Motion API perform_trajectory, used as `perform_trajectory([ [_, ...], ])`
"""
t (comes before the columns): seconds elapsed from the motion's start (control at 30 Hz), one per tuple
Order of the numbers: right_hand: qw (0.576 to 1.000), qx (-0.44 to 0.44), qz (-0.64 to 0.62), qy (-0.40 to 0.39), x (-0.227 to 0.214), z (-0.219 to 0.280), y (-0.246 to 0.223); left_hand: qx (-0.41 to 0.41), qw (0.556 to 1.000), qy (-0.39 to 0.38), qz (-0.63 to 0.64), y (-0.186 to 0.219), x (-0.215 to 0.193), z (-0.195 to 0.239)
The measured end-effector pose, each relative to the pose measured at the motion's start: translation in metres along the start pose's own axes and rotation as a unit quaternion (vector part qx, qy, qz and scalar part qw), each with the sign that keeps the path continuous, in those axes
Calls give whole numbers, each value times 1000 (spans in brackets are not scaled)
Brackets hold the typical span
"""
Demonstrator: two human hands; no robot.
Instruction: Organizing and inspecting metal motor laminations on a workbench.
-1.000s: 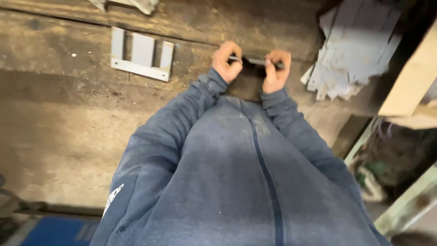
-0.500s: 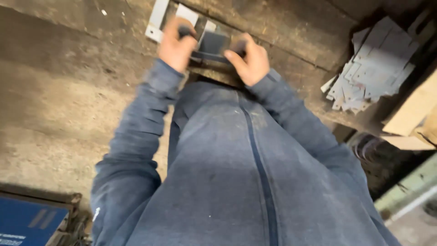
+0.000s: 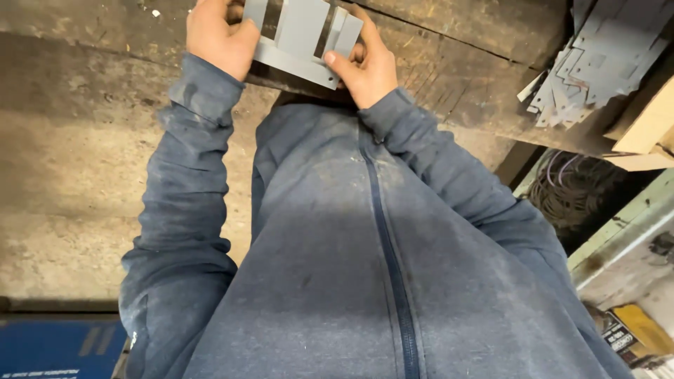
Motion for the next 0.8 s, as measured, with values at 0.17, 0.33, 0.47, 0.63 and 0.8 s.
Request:
perform_trajectory([
  [0.17, 948, -88, 305, 2, -14, -1, 10, 94, 991, 54, -73, 18, -2, 3],
  [0.33, 949, -79, 304, 26, -1, -4, 3, 125, 977, 78, -155, 18, 2, 4],
  [0.47, 944, -75, 321, 24, -1, -11, 7, 126, 962, 86, -227, 14, 10, 0],
  [0.63, 908, -99, 407, 24, 1, -14, 10, 107, 963, 68, -238, 11, 12, -1],
  [0.8, 902, -71, 426, 15, 5, -18, 5, 122, 959, 67, -246, 22, 13, 0],
])
Point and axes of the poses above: each hand's wrist, its own z-axis away from the middle knuckle, its own x-axis out of the palm, y = z × x, the point moved 4 cm from there along -z, towards the middle knuckle, and after that the axes turned 6 degrees about -z, right-handed, at the moved point
